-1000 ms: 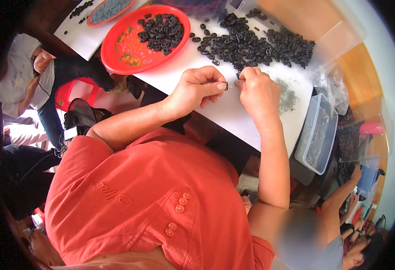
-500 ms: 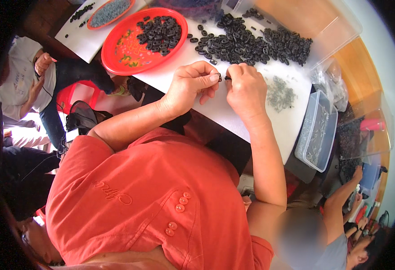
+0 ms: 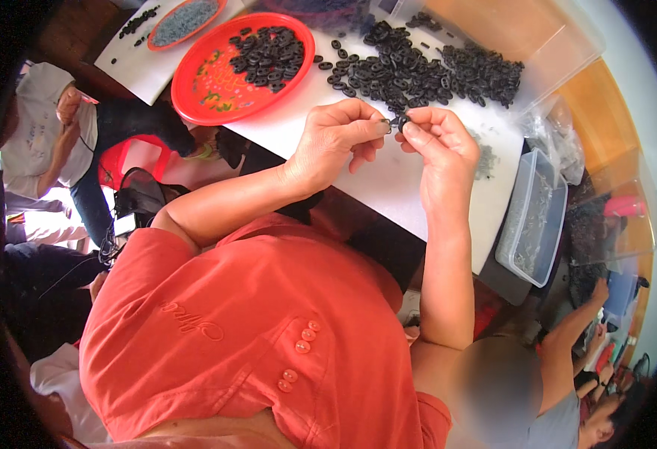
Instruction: The person sits at a table and repeatedly picks up small black plastic rings and thin metal pins. They insert the pins through the center of the rings to assemble them, then place the finished units into a red plastic tray.
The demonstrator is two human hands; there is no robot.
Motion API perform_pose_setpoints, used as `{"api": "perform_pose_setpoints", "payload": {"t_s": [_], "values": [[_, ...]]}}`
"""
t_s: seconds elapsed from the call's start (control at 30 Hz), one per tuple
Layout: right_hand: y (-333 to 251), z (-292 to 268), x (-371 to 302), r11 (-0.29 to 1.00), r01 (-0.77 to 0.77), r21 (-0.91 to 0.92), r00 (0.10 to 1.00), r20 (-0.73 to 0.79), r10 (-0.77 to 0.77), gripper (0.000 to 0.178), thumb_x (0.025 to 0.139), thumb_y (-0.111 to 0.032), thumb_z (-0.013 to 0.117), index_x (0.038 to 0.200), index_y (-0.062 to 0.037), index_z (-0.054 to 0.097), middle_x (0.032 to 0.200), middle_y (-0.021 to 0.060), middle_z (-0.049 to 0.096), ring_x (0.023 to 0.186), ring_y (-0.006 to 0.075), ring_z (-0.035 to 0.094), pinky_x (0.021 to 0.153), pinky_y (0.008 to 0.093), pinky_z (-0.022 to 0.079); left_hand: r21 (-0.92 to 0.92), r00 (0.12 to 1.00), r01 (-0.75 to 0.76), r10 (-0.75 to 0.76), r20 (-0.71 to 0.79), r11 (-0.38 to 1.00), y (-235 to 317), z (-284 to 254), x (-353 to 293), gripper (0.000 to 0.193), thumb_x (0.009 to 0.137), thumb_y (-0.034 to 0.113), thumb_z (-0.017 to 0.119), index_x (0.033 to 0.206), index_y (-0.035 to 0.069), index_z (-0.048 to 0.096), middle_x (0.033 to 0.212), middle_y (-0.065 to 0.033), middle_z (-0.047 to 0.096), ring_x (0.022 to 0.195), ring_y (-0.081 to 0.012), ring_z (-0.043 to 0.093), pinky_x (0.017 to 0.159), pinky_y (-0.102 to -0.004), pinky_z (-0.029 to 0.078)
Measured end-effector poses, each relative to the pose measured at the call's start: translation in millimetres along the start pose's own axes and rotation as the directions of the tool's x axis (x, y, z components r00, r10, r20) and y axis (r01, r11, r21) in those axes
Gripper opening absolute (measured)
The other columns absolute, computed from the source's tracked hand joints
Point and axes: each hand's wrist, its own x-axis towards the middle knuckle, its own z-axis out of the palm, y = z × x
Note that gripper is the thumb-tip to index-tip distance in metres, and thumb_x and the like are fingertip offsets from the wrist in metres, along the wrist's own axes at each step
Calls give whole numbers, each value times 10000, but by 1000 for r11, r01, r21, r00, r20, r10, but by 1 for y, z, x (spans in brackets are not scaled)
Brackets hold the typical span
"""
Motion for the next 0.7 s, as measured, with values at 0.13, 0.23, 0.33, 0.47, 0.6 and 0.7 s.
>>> {"api": "perform_pose_setpoints", "payload": {"t_s": [0.13,0.23,0.33,0.47,0.6,0.7], "values": [[-1,2,-4,999,35,-18,999,-13,-35,147,847,-2,663,994,4,651,866,51,655,781,135,627,720,265,479,16,1000,-6,6,-5,1000,-1,2,2,159,905,144,651,887,-11,620,734,-57,631,588,-95,591,450,-226,433],[0,4,-6,992,80,-96,996,-33,-84,141,851,-1,666,991,4,657,871,44,657,780,118,618,720,258,486,25,1000,-16,16,4,1000,-2,1,1,155,905,142,651,890,-9,617,733,-56,631,587,-94,591,453,-227,436],[5,10,-10,983,117,-144,991,-55,-126,139,851,4,668,991,4,662,876,37,659,781,103,609,718,251,493,5,1000,0,0,-10,1000,-1,4,-1,161,912,148,650,890,-7,613,736,-57,632,596,-96,594,460,-225,439],[7,6,-9,989,113,-93,993,-33,-117,145,851,9,664,995,6,666,888,34,663,788,102,607,716,250,497,-26,999,-41,42,20,999,-5,2,0,108,898,69,661,944,-18,619,797,-60,642,654,-109,613,483,-230,468],[1,-1,-10,996,60,-73,998,37,-58,145,846,-18,676,988,1,658,889,33,662,791,102,605,716,253,496,-55,987,-128,133,91,990,-4,1,-1,197,858,-41,670,1050,-19,631,852,-57,646,710,-115,626,506,-229,497],[-6,-5,-9,998,19,-60,996,88,-14,144,847,-52,686,979,-7,651,876,34,660,782,102,603,702,248,485,22,971,-169,163,174,985,-4,-2,1,270,836,-76,678,1095,-11,636,862,-53,645,724,-108,628,513,-220,503]]}}
